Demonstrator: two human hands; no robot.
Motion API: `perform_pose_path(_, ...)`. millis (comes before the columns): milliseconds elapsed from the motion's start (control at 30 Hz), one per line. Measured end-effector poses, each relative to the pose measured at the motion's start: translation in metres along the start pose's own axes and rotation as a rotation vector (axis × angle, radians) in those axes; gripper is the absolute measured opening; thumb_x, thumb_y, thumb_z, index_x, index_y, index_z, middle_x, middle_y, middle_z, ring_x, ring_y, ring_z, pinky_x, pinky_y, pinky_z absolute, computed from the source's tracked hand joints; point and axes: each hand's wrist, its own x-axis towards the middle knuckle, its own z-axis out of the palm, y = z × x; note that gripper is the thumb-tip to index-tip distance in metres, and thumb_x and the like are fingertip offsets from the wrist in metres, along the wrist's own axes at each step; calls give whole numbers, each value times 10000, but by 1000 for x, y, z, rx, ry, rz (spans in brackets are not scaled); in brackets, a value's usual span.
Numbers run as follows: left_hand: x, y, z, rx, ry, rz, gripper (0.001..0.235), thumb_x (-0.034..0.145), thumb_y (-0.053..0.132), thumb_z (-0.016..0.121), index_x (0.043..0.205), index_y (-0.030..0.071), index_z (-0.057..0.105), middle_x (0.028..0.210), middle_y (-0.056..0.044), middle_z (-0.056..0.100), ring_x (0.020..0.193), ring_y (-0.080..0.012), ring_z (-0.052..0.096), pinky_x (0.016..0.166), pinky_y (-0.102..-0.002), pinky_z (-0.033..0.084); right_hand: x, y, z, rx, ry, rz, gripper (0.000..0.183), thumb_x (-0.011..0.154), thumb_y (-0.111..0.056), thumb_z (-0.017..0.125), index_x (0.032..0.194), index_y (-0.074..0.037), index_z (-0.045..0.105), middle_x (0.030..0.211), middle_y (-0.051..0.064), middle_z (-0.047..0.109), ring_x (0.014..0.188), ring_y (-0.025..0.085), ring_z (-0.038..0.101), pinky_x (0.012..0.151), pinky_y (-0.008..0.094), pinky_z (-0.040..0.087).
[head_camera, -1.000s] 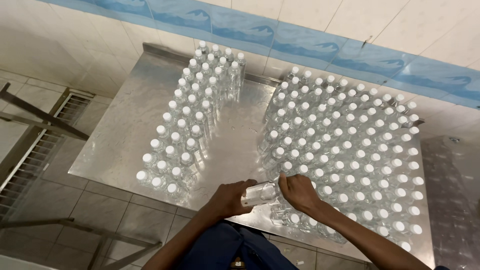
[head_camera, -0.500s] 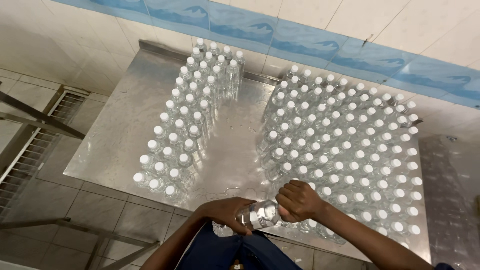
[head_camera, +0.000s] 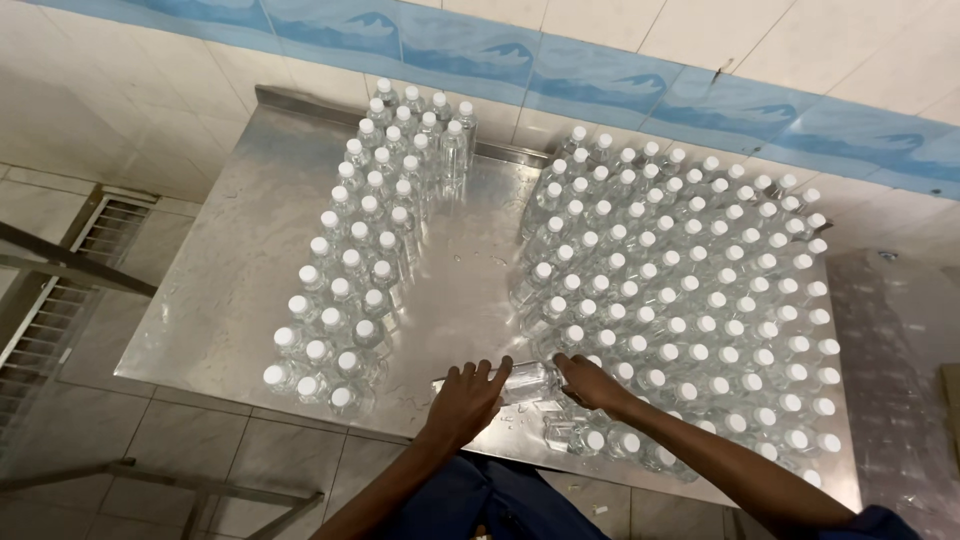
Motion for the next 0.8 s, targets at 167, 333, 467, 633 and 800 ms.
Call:
perform_pose_path(167,1,-14,-11,-463,-143,-149,880,840,425,887,1578,166,485,1239,-114,726,1009,-315,725,772,-486,578,17,13,-10,-545,271,-575,603,1064,-738,360,823,-190,432,654,-4,490,512,170,431,548,361,367)
perform_pose_path(333,13,-22,-95,-1102,-468,-224,814,805,454,838,1517,185,549,1194,-65,823,927,-235,819,816,-363,639,23,13,-28,-1103,753,-1652,650,1126,-682,373,898,-115,596,791,59,604,621,218,546,571,356,456)
perform_pose_path(467,15,-21,-77,-1095,-420,-270,762,772,424,828,1471,224,600,983,34,830,807,-154,773,745,-327,570,40,3,-25,-948,654,-1628,520,1159,-423,390,770,-129,571,631,27,530,489,202,486,478,363,386)
perform_pose_path(633,19,-27,-36,-911,-310,-432,781,817,495,833,1524,301,563,955,114,836,890,-125,814,788,-354,597,81,-9,-13,-810,539,-1083,627,1156,-397,311,577,-177,412,458,-25,405,373,144,333,430,363,259)
perform_pose_path(800,38,-37,-84,-1129,-303,-677,719,841,359,835,1513,309,584,923,93,796,814,-85,847,811,-267,597,48,-80,-26,-1052,457,-1274,523,1172,-469,422,894,-138,716,711,11,670,591,244,649,531,397,461)
